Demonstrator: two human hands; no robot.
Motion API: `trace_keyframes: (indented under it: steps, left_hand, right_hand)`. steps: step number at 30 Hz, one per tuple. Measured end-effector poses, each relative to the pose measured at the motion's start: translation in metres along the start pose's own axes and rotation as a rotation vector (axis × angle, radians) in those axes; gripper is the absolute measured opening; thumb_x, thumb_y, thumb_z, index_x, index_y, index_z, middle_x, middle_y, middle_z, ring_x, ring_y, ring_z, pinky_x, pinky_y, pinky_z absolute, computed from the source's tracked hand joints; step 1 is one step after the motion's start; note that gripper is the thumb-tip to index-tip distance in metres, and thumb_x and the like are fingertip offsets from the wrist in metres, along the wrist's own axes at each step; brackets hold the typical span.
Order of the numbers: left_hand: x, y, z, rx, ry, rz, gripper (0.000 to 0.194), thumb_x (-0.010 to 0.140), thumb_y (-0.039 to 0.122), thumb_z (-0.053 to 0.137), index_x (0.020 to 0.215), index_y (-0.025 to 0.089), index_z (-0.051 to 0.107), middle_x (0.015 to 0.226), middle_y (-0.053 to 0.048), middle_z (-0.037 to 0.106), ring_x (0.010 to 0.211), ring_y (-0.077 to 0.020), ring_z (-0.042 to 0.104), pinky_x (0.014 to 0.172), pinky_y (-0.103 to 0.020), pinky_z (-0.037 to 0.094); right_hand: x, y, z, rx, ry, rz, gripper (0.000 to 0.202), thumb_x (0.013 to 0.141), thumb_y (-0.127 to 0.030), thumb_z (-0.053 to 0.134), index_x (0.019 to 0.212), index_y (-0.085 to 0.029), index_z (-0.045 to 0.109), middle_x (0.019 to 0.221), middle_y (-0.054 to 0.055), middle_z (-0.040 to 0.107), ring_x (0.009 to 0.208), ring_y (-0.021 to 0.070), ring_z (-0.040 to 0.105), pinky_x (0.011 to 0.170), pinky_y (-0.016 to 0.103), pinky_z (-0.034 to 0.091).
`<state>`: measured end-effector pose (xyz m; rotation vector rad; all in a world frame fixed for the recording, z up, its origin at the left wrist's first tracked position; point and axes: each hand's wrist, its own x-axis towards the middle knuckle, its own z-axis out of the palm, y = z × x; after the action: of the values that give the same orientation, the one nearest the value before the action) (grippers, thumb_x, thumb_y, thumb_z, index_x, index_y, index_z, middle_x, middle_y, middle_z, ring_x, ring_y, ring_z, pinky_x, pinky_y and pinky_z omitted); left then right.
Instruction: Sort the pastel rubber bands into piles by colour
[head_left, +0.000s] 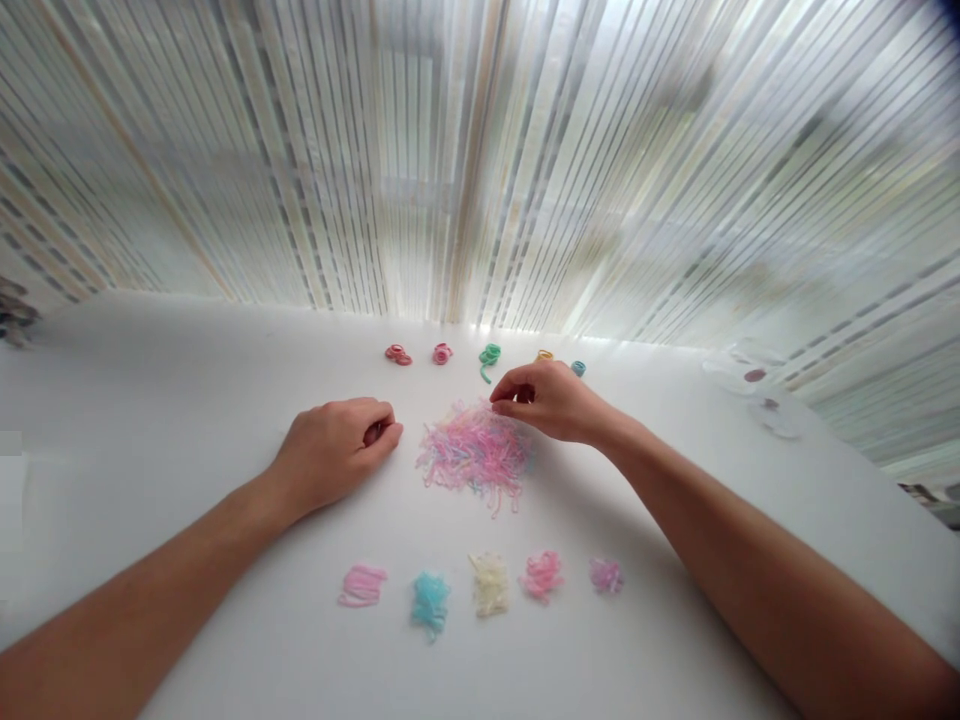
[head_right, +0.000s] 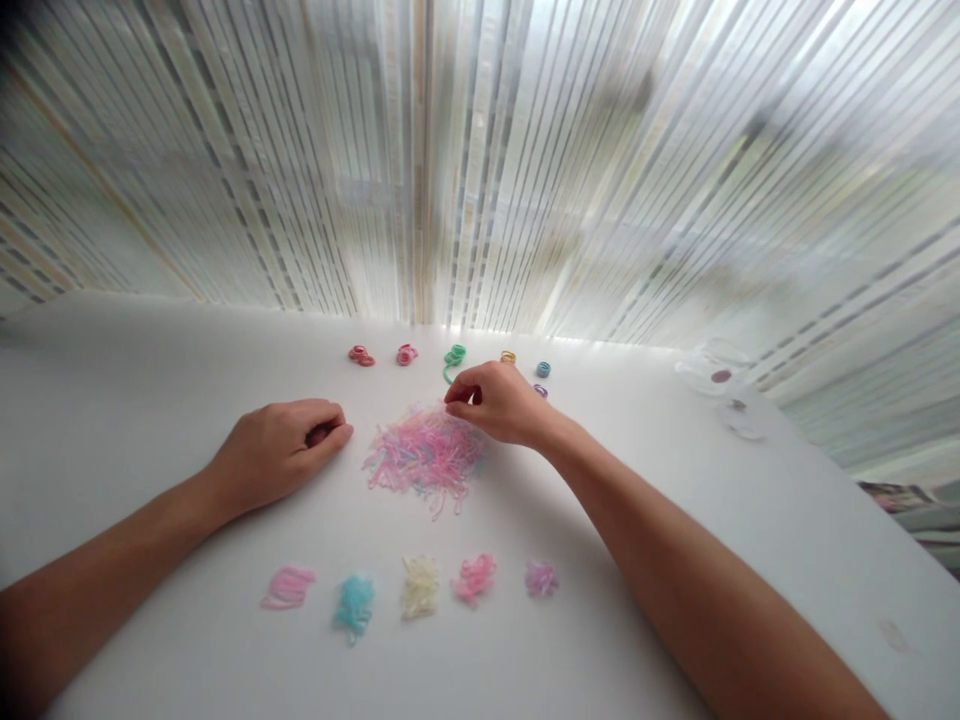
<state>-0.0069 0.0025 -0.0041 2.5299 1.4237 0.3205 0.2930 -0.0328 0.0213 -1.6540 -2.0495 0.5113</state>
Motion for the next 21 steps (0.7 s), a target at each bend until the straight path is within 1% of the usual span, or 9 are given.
trace_keyframes:
  steps: [6, 11, 21]
  left_hand:
    - [-0.0006, 0.0002, -0.0007, -0.014, 0.003, 0.009, 0.036, 0.096, 0.049, 0.044, 0.077, 0.023, 0.058, 0.079, -0.001, 0.067, 0.073, -0.0181, 0.055, 0.068, -0.034, 0.029]
    - [-0.0013, 0.0004, 0.0001, -0.02, 0.008, 0.001, 0.034, 0.095, 0.049, 0.045, 0.077, 0.023, 0.058, 0.078, -0.001, 0.067, 0.073, -0.0185, 0.056, 0.067, -0.034, 0.029]
    - [-0.0006, 0.0015, -0.0004, -0.002, 0.015, 0.01, 0.033, 0.095, 0.047, 0.046, 0.077, 0.023, 0.058, 0.079, -0.001, 0.068, 0.074, -0.0186, 0.056, 0.067, -0.034, 0.029]
  right_hand:
    - [0.0004, 0.001, 0.0042, -0.031, 0.003, -0.002, 0.012, 0.087, -0.019, 0.074, 0.091, -0.018, 0.085, 0.076, 0.004, 0.077, 0.067, 0.0139, 0.063, 0.066, 0.027, 0.045]
    - [0.0005, 0.0006, 0.0069, -0.065, -0.014, -0.011, 0.011, 0.086, -0.018, 0.074, 0.088, -0.018, 0.085, 0.074, 0.004, 0.077, 0.066, 0.0139, 0.062, 0.065, 0.027, 0.044]
    - [-0.0017, -0.0057, 0.0102, -0.123, -0.019, -0.014, 0.014, 0.084, -0.013, 0.072, 0.087, -0.018, 0.085, 0.075, 0.003, 0.076, 0.067, 0.0137, 0.061, 0.068, 0.027, 0.044]
